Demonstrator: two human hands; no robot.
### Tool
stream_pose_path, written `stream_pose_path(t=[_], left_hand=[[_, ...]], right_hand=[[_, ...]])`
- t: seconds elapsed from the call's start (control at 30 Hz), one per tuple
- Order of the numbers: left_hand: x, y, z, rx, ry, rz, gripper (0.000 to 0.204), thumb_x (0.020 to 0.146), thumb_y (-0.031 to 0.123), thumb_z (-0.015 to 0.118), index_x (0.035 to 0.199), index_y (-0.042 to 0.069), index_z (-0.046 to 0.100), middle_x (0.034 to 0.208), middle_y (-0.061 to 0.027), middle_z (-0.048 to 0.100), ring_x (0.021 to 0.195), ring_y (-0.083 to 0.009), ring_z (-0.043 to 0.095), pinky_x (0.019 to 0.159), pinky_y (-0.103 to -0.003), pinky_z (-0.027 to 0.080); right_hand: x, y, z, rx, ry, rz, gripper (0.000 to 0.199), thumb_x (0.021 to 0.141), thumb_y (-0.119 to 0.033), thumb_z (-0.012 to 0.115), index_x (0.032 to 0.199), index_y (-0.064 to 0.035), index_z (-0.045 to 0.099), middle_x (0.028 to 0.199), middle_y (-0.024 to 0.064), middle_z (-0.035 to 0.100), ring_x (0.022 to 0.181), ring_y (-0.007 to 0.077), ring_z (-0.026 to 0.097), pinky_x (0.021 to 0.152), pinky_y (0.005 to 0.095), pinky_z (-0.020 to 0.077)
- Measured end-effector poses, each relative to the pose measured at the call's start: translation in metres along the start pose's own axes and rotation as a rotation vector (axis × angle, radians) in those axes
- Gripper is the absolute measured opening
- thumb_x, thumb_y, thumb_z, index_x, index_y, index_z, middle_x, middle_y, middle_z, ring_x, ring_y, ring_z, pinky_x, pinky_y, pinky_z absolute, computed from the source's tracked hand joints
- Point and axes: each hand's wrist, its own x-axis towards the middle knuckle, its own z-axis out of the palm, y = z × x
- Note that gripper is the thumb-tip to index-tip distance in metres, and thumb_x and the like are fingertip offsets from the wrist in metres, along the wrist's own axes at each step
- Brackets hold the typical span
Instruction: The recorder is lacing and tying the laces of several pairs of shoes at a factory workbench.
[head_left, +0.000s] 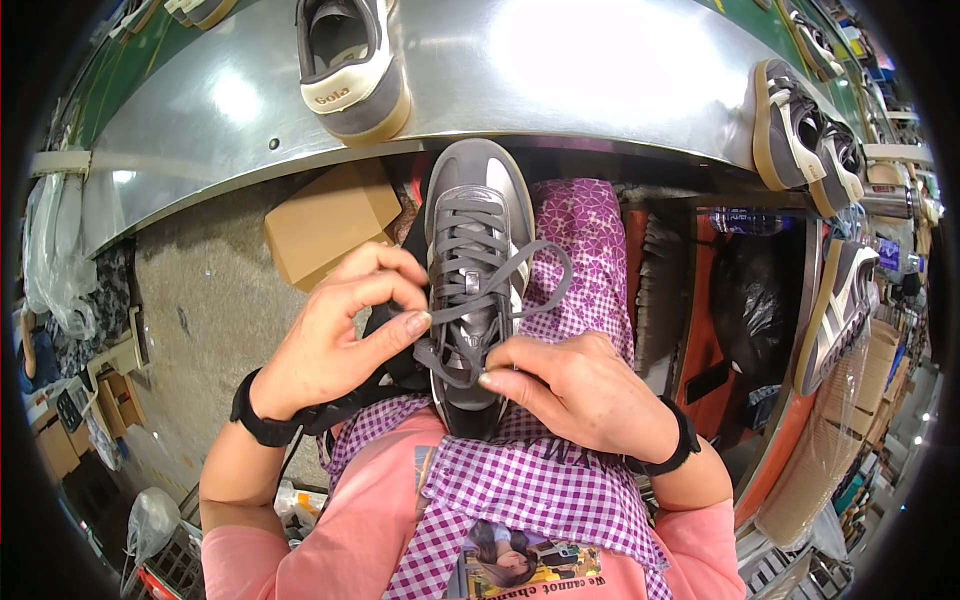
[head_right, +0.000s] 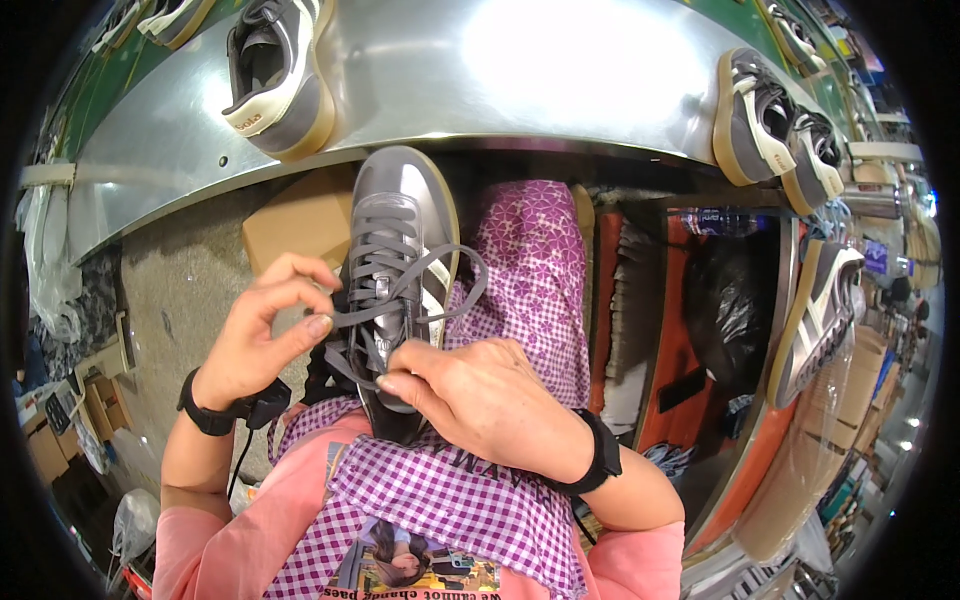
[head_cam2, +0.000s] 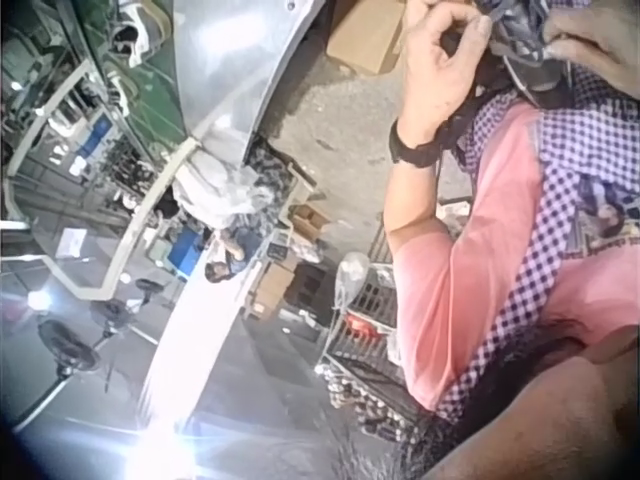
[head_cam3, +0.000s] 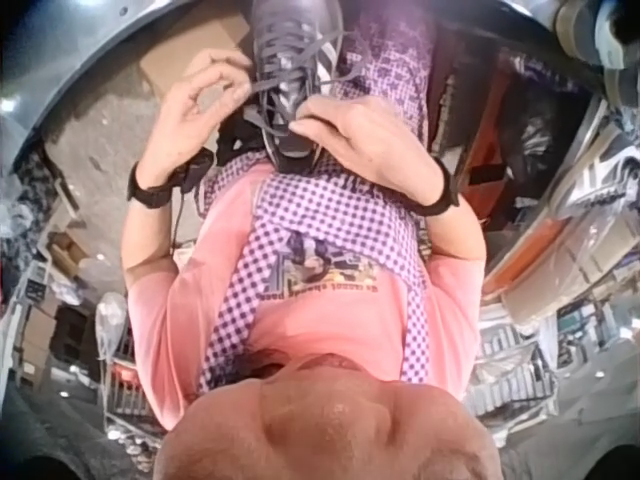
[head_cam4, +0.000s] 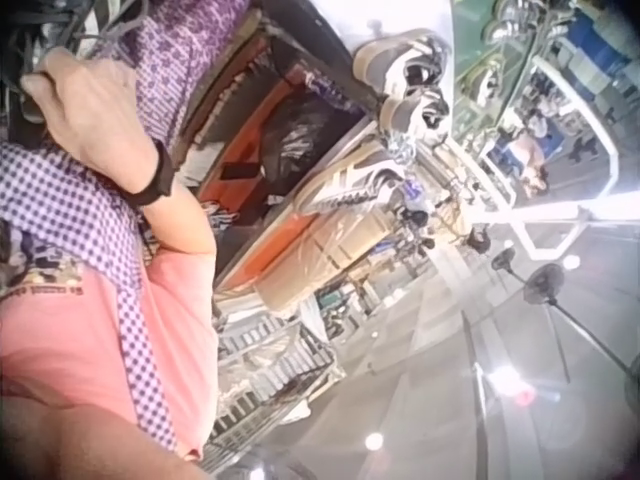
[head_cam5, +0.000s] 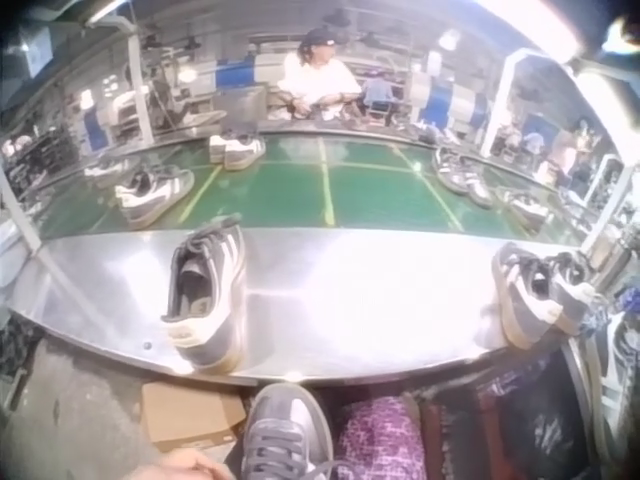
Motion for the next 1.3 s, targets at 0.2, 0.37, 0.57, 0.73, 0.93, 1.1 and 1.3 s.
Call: stream_pose_path(t=[0.2,0.37,0.57,0.73,0.93,1.1,1.3], left_hand=[[-0.009,0.015,0.018,0.741,0.052,0.485,0.048,0.064,0.041,0.079,0.096,0.010,0.061,0.099,-0.0063,0.055,0.094,-0.0256,0.054,0.079,-0.037,0.042],[-0.005,0.020,0.032,0.395,-0.106,0.546,0.039,0.069,0.041,0.076,0.084,0.010,0.058,0.077,-0.0035,0.055,0.077,-0.0204,0.055,0.068,-0.033,0.042],[0.002,0.031,0.043,0.759,-0.040,0.302,0.030,0.074,0.031,0.076,0.066,0.010,0.057,0.060,-0.0027,0.050,0.062,-0.0226,0.052,0.057,-0.035,0.038],[0.008,0.025,-0.002,-0.156,-0.351,0.335,0.010,0.073,0.008,0.077,0.071,0.006,0.067,0.066,-0.0046,0.059,0.065,-0.0223,0.057,0.058,-0.033,0.041],[0.002,0.031,0.006,0.095,-0.291,0.021,0.020,0.076,0.020,0.077,0.074,0.003,0.066,0.058,-0.0095,0.058,0.055,-0.0237,0.058,0.051,-0.032,0.041],[-0.002,0.043,0.020,0.550,-0.288,0.018,0.029,0.079,0.037,0.074,0.078,0.009,0.067,0.057,-0.0098,0.059,0.051,-0.0282,0.060,0.048,-0.035,0.044],[-0.003,0.036,0.028,0.495,-0.212,0.188,0.020,0.079,0.024,0.070,0.069,0.008,0.063,0.061,-0.0063,0.057,0.057,-0.0265,0.058,0.050,-0.038,0.043]], right_hand=[[-0.024,0.015,-0.026,1.308,0.012,-0.140,0.011,0.082,-0.005,0.068,0.083,0.0054,0.064,0.067,0.0105,0.058,0.052,0.0153,0.052,0.049,0.0276,0.0434],[-0.010,0.014,-0.028,0.526,0.207,-0.133,0.025,0.075,-0.001,0.075,0.088,-0.0040,0.053,0.090,0.0040,0.054,0.061,0.0103,0.045,0.055,0.0234,0.0370],[0.021,0.038,-0.012,0.734,0.481,0.380,0.029,0.098,-0.017,0.052,0.121,0.0002,0.054,0.087,0.0036,0.061,0.058,0.0078,0.046,0.054,0.0236,0.0395],[0.011,0.023,-0.022,0.522,0.236,0.296,0.024,0.094,-0.021,0.060,0.104,0.0003,0.065,0.070,-0.0006,0.057,0.058,0.0052,0.047,0.052,0.0240,0.0394],[0.003,0.004,-0.028,0.198,-0.039,0.272,0.019,0.084,-0.020,0.070,0.089,-0.0019,0.067,0.060,0.0050,0.053,0.055,0.0160,0.051,0.055,0.0283,0.0419],[0.002,0.009,-0.013,-0.234,0.147,0.024,0.020,0.078,-0.019,0.074,0.088,-0.0028,0.066,0.094,0.0120,0.060,0.072,0.0289,0.061,0.061,0.0362,0.0474],[0.002,0.002,-0.017,0.005,0.096,-0.166,0.016,0.074,-0.009,0.074,0.088,-0.0023,0.069,0.091,0.0090,0.058,0.070,0.0245,0.059,0.059,0.0333,0.0479]])
